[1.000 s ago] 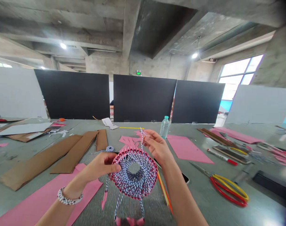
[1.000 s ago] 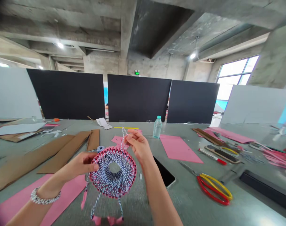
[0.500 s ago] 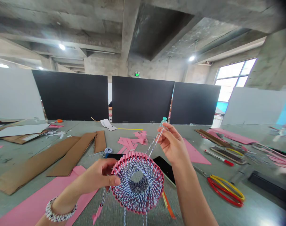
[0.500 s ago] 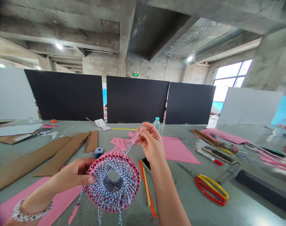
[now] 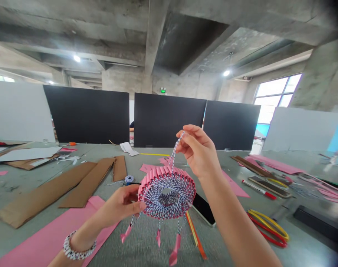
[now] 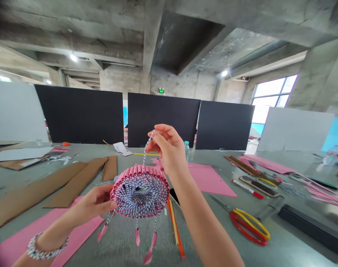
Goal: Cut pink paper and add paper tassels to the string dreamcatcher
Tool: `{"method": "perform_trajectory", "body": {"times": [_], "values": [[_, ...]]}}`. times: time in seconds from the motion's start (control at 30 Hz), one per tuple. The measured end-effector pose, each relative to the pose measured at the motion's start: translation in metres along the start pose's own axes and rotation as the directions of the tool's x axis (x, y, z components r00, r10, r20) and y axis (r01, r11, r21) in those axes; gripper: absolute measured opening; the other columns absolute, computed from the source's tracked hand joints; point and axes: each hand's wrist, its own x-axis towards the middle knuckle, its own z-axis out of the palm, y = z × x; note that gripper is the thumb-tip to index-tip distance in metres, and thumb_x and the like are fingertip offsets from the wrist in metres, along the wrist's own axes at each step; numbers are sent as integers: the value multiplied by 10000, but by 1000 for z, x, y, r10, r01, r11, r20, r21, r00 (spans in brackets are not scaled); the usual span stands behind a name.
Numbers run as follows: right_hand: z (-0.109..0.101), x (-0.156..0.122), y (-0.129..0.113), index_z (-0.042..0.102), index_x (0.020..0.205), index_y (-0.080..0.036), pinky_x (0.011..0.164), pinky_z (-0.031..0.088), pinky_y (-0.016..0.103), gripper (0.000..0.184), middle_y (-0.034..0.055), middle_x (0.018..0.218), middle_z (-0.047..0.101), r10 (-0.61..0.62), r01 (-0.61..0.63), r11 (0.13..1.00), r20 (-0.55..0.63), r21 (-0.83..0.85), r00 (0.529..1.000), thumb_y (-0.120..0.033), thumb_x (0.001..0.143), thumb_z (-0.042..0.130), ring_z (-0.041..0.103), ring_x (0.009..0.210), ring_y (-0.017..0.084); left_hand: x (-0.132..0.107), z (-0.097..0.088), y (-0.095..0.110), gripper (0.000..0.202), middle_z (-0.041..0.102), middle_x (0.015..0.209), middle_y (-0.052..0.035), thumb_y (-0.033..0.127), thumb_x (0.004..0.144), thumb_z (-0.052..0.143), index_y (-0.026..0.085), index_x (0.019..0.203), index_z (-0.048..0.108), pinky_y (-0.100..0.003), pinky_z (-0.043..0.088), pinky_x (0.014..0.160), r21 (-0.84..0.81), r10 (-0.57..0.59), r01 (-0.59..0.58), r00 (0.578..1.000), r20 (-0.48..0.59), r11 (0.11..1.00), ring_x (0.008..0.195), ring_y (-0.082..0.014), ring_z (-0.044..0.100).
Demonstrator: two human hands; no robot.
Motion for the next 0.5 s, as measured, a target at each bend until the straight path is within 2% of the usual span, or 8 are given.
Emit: {"method": "perform_trajectory", "body": {"times": [0.13,0.2,0.27,0.33,0.4,0.47,0.5], "values": [[-1,4,-6,531,820,-243,477,454,208,113,-59,736,578,-13,13,999,8,-42,1000,-202,720,563,521,480,32,-8,7,8,314,597,727,-27,458,738,607,147,781,598,-224,427,590,-80,-35,30,998,-59,996,667,-144,534],[-4,9,2,515,832,-251,507,469,212,125,-59,762,578,21,-21,997,-1,-69,1000,-229,720,567,526,497,33,-10,11,8,350,603,705,-27,493,708,623,148,757,598,-223,434,563,-155,-73,62,995,-63,986,624,-138,537],[-10,15,23,493,851,-256,544,487,221,150,-54,792,581,123,-125,984,-23,-127,992,-261,718,562,541,520,41,-10,15,-3,378,614,709,-39,513,688,633,147,777,598,-245,459,554,-257,-142,123,988,-56,959,604,-147,553],[-21,16,53,483,877,-238,574,506,247,172,-23,823,596,240,-242,949,-34,-201,970,-268,722,550,569,549,64,-10,17,-25,387,622,721,-51,512,700,622,144,816,587,-276,484,565,-372,-232,193,971,-62,908,615,-163,576],[-40,10,86,495,887,-206,602,522,278,160,13,845,616,354,-351,888,-44,-297,934,-273,746,532,602,592,96,-11,17,-57,380,624,701,-51,518,737,581,147,819,566,-286,489,576,-449,-348,278,934,-80,849,633,-177,603],[-66,-4,116,522,914,-175,606,525,292,154,27,850,626,464,-445,784,-67,-433,883,-267,791,511,612,620,111,-12,16,-89,395,615,686,-27,557,720,569,168,791,548,-300,496,630,-450,-472,378,874,-115,809,633,-175,618],[-83,-14,128,532,931,-159,593,519,290,165,25,846,624,503,-479,716,-101,-509,859,-267,808,514,604,612,107,-13,14,-102,405,614,687,-33,567,710,570,168,775,543,-312,496,648,-429,-497,409,860,-113,806,641,-183,623]]}}
